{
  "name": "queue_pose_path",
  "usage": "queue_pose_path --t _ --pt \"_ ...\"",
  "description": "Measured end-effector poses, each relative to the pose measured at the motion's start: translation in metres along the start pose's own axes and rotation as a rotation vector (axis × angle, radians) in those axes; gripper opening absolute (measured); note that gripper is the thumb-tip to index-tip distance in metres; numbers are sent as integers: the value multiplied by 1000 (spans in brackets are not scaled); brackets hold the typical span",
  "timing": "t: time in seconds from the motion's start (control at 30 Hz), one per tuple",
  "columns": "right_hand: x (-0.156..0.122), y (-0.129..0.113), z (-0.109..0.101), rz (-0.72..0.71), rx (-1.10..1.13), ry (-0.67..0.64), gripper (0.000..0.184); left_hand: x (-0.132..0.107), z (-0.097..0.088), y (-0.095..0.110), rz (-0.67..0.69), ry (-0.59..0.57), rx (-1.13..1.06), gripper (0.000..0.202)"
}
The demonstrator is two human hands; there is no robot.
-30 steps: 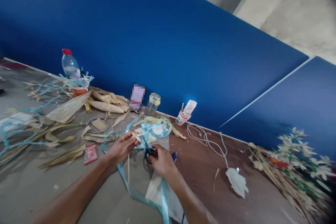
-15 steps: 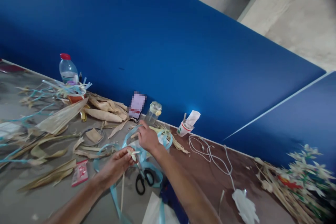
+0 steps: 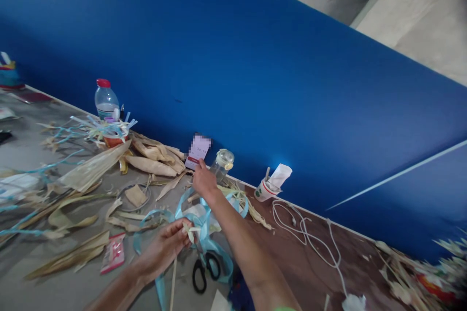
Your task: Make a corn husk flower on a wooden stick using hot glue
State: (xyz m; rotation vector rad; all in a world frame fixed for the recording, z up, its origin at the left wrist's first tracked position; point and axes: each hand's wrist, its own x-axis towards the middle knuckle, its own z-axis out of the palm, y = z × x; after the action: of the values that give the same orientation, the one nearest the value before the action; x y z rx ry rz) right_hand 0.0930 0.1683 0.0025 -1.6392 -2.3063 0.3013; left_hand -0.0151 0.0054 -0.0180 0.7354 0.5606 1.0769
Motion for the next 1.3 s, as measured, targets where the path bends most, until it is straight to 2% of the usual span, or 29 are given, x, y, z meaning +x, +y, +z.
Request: queue_pose_path --t 0.17,0.33,0.43,0.53,0.6,0.67,0.73,0.87,1.0,1.17,1.3 --pt "0 -4 0 35 72 56 32 0 0 0 3 2 -1 27" --pt "-23 -9 -19 -1 88 92 28 0 2 2 11 5 -5 26" --pt "-62 -6 -38 69 141 109 27 2 0 1 11 -6 -29 26" --pt "-118 0 -51 121 217 -26 29 4 -3 1 40 20 -48 21" --pt "-155 0 -53 104 153 -175 30 6 -5 1 84 42 -87 18" --pt "-183 -2 -49 114 42 -216 32 7 -5 1 90 41 -103 18" --pt "-199 -8 -42 123 -72 -256 31 7 -5 2 58 37 -122 16" --pt "-203 -24 -33 178 -261 -291 29 6 -3 3 51 55 -120 13" --pt "-200 -37 -33 161 -331 -191 34 7 -2 4 43 100 -131 17" --pt "-206 -35 -25 160 -329 -278 28 8 -3 3 74 31 -146 19" --pt "-208 -32 -21 136 -336 -288 25 9 -6 0 89 0 -161 17"
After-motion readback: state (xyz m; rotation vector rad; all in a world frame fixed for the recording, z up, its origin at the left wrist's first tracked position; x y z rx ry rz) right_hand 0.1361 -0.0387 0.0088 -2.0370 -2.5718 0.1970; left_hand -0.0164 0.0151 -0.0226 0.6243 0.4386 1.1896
